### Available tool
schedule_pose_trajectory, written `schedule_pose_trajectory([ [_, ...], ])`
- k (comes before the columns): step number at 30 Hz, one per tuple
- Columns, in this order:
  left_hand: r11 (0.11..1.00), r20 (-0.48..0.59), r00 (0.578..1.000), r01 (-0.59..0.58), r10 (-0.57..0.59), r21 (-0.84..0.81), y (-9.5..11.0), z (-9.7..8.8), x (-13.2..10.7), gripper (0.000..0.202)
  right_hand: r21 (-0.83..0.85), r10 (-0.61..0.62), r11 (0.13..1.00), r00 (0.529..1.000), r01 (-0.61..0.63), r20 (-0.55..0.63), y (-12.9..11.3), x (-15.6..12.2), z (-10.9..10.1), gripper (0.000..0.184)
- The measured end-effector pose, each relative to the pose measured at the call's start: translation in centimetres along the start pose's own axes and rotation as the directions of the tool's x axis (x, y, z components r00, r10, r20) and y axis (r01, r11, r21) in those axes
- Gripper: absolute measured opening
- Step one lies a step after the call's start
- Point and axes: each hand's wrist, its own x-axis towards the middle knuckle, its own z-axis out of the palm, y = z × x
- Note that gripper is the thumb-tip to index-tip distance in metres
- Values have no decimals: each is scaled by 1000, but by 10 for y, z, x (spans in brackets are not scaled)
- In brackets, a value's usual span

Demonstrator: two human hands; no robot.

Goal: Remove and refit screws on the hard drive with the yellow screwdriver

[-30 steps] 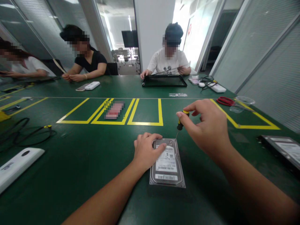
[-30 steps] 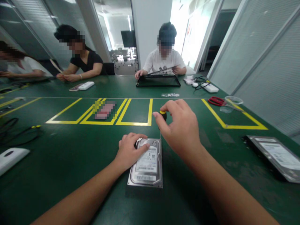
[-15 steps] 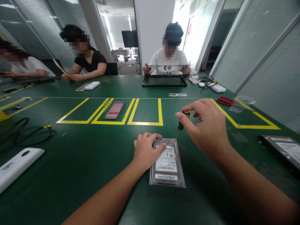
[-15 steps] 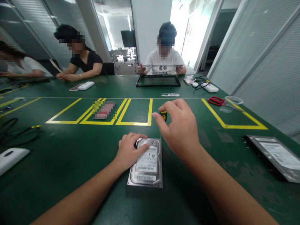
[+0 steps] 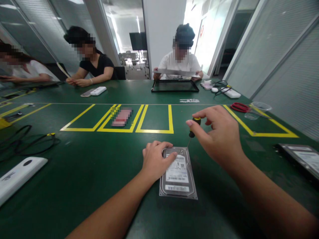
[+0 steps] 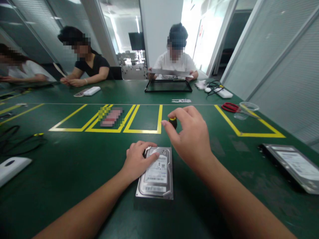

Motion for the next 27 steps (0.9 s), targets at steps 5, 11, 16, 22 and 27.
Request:
schedule_pose_trajectory([
  [5, 1000, 4, 1000, -2, 2, 4, 0, 0, 0, 29, -18, 9, 1000, 1000, -9, -9, 1, -1, -1, 10],
  [11, 1000, 3, 1000, -1, 1, 6, -1, 1, 0, 30, -1, 21, 1000, 1000, -21, -11, -2, -2, 1, 11],
  [16, 1000, 8, 1000, 2, -2, 8, 0, 0, 0, 30, -16, 19, 1000, 1000, -20, -7, -1, 0, -1, 9],
  [22, 1000, 17, 1000, 8, -8, 7, 2, -2, 0, 31, -2, 86, 996, 996, -86, -3, -3, -2, -1, 14],
  [27, 1000, 4, 1000, 8, -8, 8, 1, -1, 0, 30, 20, 42, 999, 999, -41, -30, -1, -1, 1, 10],
])
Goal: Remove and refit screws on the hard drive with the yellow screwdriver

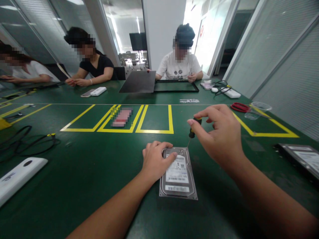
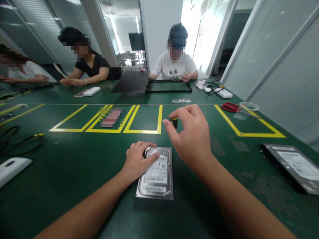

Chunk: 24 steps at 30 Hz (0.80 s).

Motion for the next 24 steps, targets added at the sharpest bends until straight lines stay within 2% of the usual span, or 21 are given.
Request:
schedule_pose_trajectory([
  [4, 1000, -2, 1000, -4, 4, -7, 0, 0, 0, 30, -18, 1, 1000, 1000, -1, 2, 1, 0, 0, 9],
  [8, 1000, 0, 1000, -9, 9, -9, 0, 0, 0, 29, -17, 31, 999, 1000, -31, 1, 1, -2, 1, 16],
  [20, 1000, 8, 1000, 0, 0, -4, 0, -1, 0, 31, -27, -2, 1000, 1000, 3, 14, 2, -1, 2, 11],
  [24, 1000, 8, 1000, -4, 4, -3, -1, 0, 0, 31, -31, 45, 999, 999, -44, 15, 1, -2, 1, 16],
])
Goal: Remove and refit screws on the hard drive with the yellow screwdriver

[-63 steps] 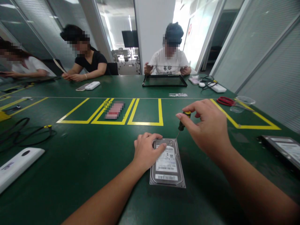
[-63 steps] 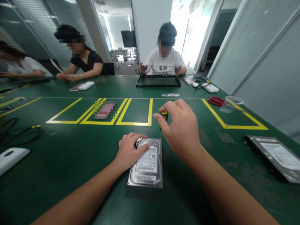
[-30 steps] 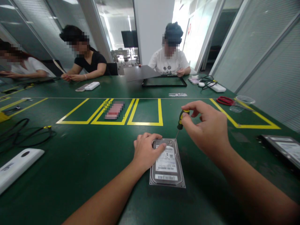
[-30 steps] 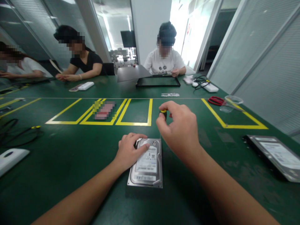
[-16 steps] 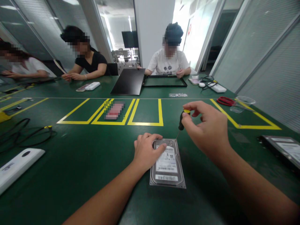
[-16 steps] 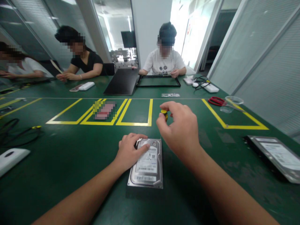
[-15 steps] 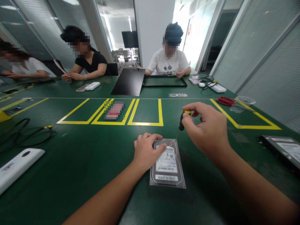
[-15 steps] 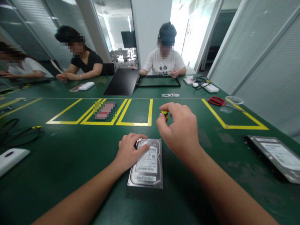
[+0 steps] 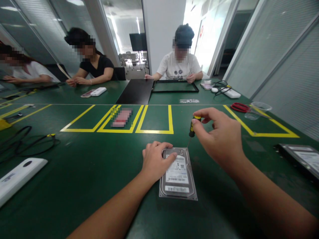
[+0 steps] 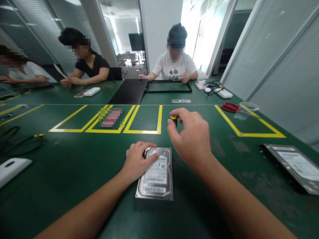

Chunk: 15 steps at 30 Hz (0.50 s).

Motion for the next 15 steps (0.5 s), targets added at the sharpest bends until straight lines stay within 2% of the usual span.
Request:
schedule_pose_trajectory([
  [11, 1000, -7, 1000, -4, 4, 8, 0, 0, 0, 31, 0, -53, 999, 998, 53, -13, 2, 2, 1, 8],
  [15, 1000, -8, 1000, 1, -1, 9, 0, 1, 0, 30, -3, -17, 1000, 1000, 17, -12, -1, 0, 0, 16],
])
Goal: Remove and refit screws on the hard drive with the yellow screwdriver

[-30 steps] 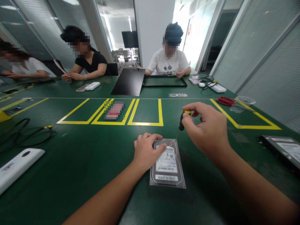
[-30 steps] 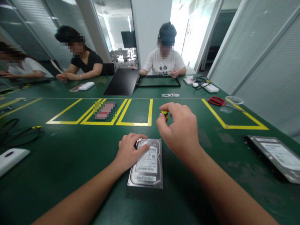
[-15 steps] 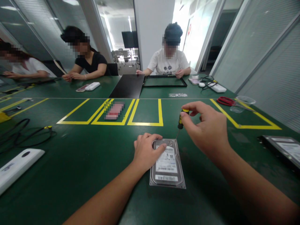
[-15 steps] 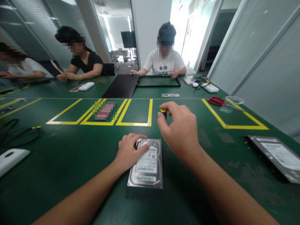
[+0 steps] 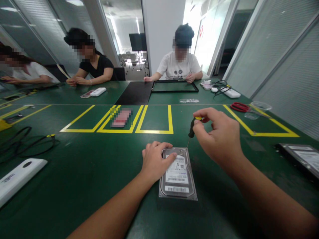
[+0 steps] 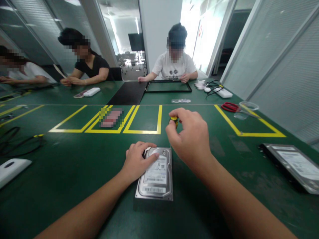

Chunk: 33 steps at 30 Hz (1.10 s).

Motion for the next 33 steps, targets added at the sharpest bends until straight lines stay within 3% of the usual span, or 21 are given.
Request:
schedule_pose_trajectory([
  [11, 1000, 3, 1000, -8, 8, 2, 0, -1, -1, 29, 4, -35, 999, 999, 35, 0, 3, 1, 1, 9],
  [17, 1000, -3, 1000, -11, 11, -1, 0, 0, 0, 29, -22, 3, 1000, 1000, -3, 0, 1, 0, 0, 15],
  [24, 1000, 2, 1000, -12, 12, -1, -1, 0, -1, 30, 4, -34, 999, 999, 34, -16, 2, 2, 2, 15],
  [28, 1000, -5, 1000, -15, 15, -7, -1, 1, -1, 28, 3, -48, 999, 998, 48, -27, 4, 2, 3, 8],
  [33, 1000, -1, 1000, -9, 9, -11, -1, 1, 0, 29, 29, -49, 998, 998, 50, -37, 3, 1, 2, 17],
])
